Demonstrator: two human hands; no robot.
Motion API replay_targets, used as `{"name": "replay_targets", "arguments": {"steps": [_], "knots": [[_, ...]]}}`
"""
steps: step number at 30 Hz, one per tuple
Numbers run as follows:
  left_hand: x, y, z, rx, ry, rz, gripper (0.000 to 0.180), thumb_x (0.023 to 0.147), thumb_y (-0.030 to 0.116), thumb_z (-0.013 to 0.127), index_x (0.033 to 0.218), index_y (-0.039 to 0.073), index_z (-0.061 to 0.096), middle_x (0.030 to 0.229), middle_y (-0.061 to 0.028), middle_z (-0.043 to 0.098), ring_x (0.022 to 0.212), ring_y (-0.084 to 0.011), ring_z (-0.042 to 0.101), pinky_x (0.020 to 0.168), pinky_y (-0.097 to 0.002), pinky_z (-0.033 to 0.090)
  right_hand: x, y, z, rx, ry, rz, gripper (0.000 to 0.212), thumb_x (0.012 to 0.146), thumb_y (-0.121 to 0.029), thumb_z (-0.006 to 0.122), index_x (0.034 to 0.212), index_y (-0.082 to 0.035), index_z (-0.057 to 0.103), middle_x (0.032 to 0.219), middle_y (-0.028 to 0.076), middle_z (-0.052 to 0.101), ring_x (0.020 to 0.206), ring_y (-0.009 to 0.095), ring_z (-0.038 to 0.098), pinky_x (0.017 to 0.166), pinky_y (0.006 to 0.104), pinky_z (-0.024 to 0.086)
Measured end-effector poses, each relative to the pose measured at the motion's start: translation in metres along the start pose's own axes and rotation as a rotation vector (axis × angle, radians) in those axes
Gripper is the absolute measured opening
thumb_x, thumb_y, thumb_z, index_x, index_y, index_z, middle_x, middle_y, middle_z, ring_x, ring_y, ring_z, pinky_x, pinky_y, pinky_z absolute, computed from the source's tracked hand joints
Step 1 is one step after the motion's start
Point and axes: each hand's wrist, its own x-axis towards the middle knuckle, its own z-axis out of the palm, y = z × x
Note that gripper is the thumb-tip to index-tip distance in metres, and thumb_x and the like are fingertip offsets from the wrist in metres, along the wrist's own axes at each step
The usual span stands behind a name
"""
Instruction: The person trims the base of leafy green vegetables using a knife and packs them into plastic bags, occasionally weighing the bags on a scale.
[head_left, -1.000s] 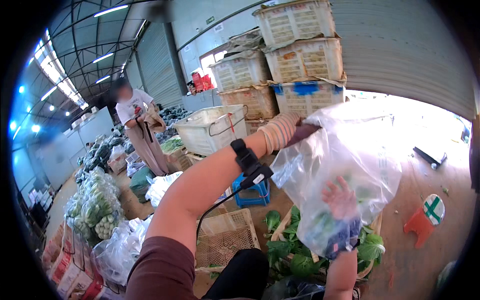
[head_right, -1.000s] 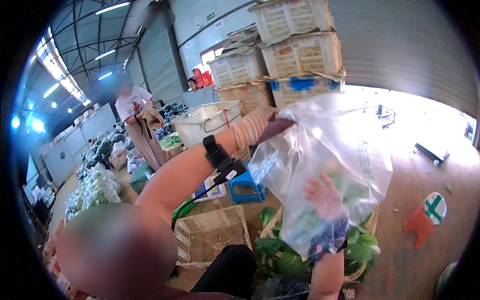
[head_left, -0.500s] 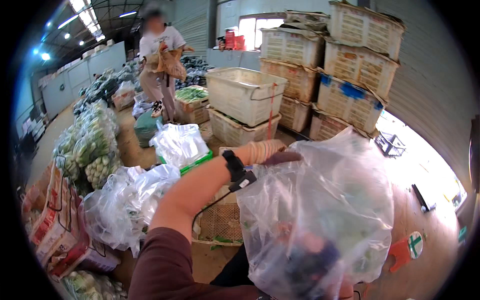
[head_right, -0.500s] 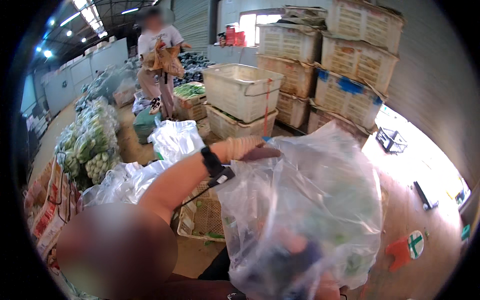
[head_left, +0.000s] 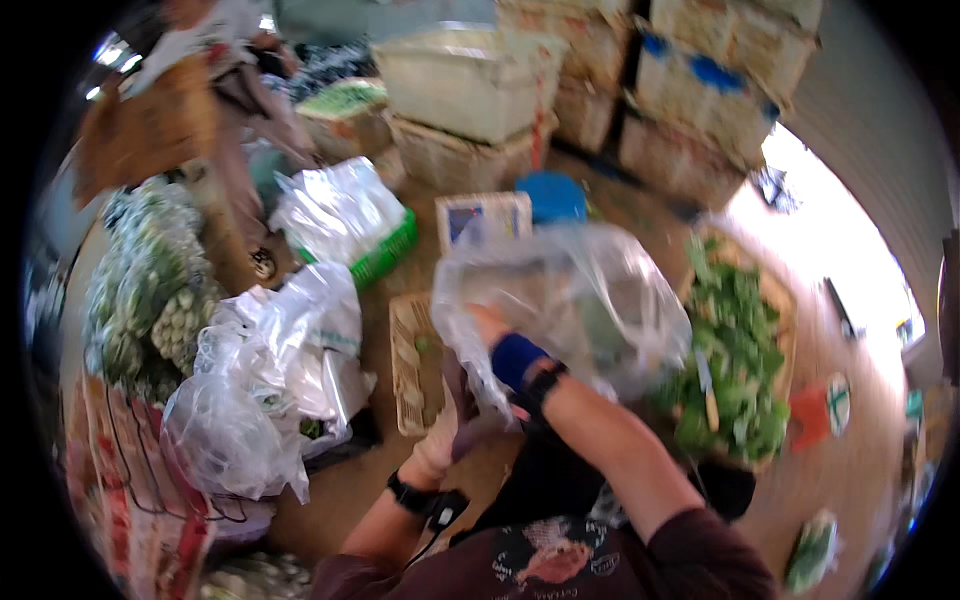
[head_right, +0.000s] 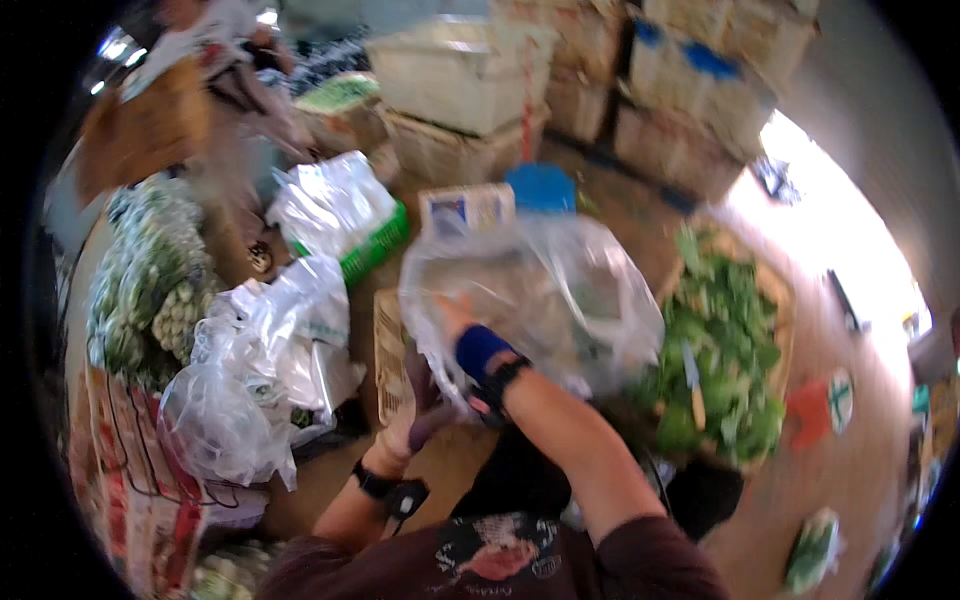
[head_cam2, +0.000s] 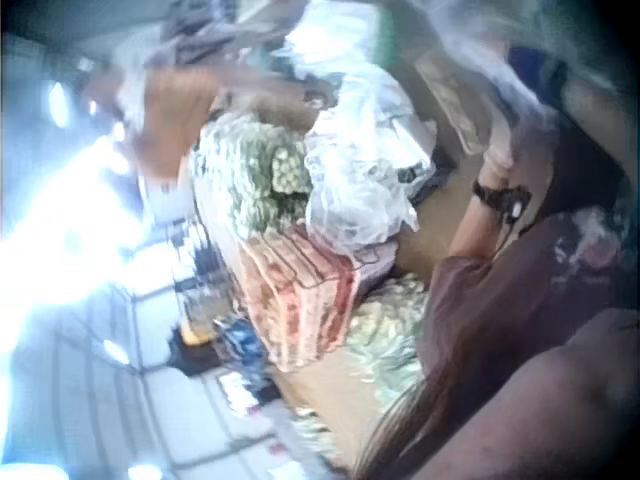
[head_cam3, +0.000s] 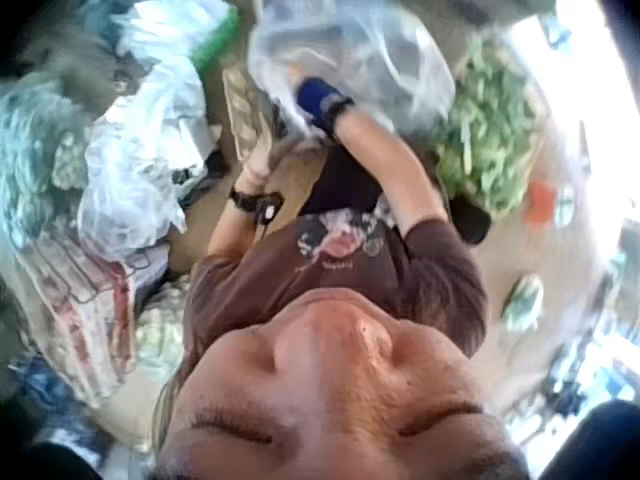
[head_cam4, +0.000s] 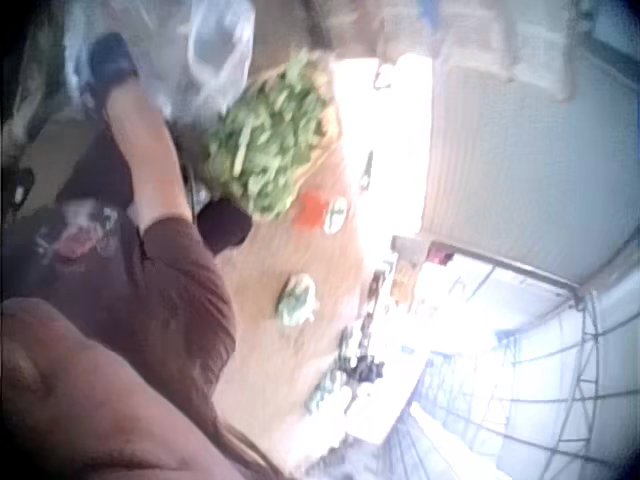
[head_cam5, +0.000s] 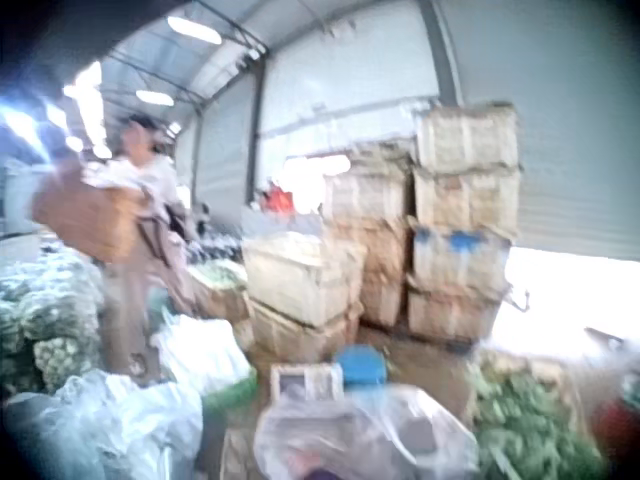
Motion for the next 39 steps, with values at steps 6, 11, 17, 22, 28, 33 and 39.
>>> {"name": "replay_targets", "arguments": {"steps": [6,11,17,22,28,33,39], "knots": [[-0.010,-0.107,-0.070,-0.374,0.797,-0.288,0.059,0.075,0.001,0.057,0.129,0.006,0.035,0.107,-0.0102,0.055,0.089,-0.0221,0.054,0.075,-0.0315,0.047,0.043,0.120,0.032,-0.132,0.029,0.184,0.034,0.084,-0.029,0.049,0.105,-0.003,0.058,0.097,0.015,0.062,0.086,0.023,0.058,0.076,0.0318,0.044],[-0.043,-0.107,-0.136,-0.251,0.803,-0.401,0.051,0.070,-0.003,0.051,0.121,0.003,0.045,0.105,-0.0111,0.055,0.087,-0.0224,0.056,0.075,-0.0324,0.048,-0.026,0.102,-0.055,-0.952,0.065,0.316,0.047,0.074,-0.040,0.057,0.112,-0.012,0.057,0.113,0.015,0.055,0.103,0.032,0.051,0.090,0.0390,0.039],[-0.035,-0.100,-0.148,-0.381,0.623,-0.451,0.045,0.070,0.001,0.048,0.115,0.000,0.048,0.102,-0.0098,0.056,0.084,-0.0204,0.055,0.076,-0.0317,0.047,-0.082,0.103,-0.122,-1.087,-0.316,0.936,0.072,0.062,-0.054,0.064,0.118,-0.010,0.053,0.116,0.017,0.054,0.106,0.033,0.052,0.091,0.0383,0.039],[-0.010,-0.120,-0.164,-0.125,0.473,-0.460,0.043,0.070,0.002,0.046,0.112,0.001,0.051,0.102,-0.0086,0.056,0.086,-0.0180,0.054,0.076,-0.0288,0.046,-0.096,0.122,-0.110,-1.033,-0.410,0.907,0.075,0.065,-0.051,0.064,0.125,-0.010,0.045,0.118,0.020,0.052,0.107,0.034,0.051,0.092,0.0378,0.038],[0.037,-0.078,-0.120,-0.087,0.288,-0.383,0.057,0.067,0.002,0.044,0.124,0.003,0.044,0.109,-0.0092,0.055,0.090,-0.0170,0.054,0.074,-0.0247,0.046,-0.094,0.178,-0.097,-0.754,0.015,0.366,0.078,0.075,-0.046,0.058,0.134,-0.006,0.026,0.121,0.025,0.047,0.108,0.037,0.049,0.093,0.0383,0.037],[0.045,-0.077,-0.155,0.260,0.387,-0.465,0.063,0.073,0.014,0.055,0.131,0.003,0.033,0.117,-0.0150,0.047,0.098,-0.0229,0.051,0.084,-0.0327,0.042,-0.044,0.139,-0.108,-0.508,0.360,0.555,0.064,0.081,-0.052,0.044,0.111,0.004,0.050,0.102,0.026,0.057,0.098,0.037,0.054,0.088,0.0391,0.040],[0.071,-0.067,-0.086,0.222,0.425,-0.130,0.060,0.081,0.019,0.060,0.132,0.007,0.032,0.118,-0.0118,0.051,0.101,-0.0223,0.050,0.088,-0.0310,0.039,-0.040,0.219,-0.116,-0.653,0.195,0.535,0.048,0.081,-0.043,0.051,0.105,-0.002,0.057,0.100,0.020,0.061,0.095,0.034,0.057,0.084,0.0375,0.042]]}}
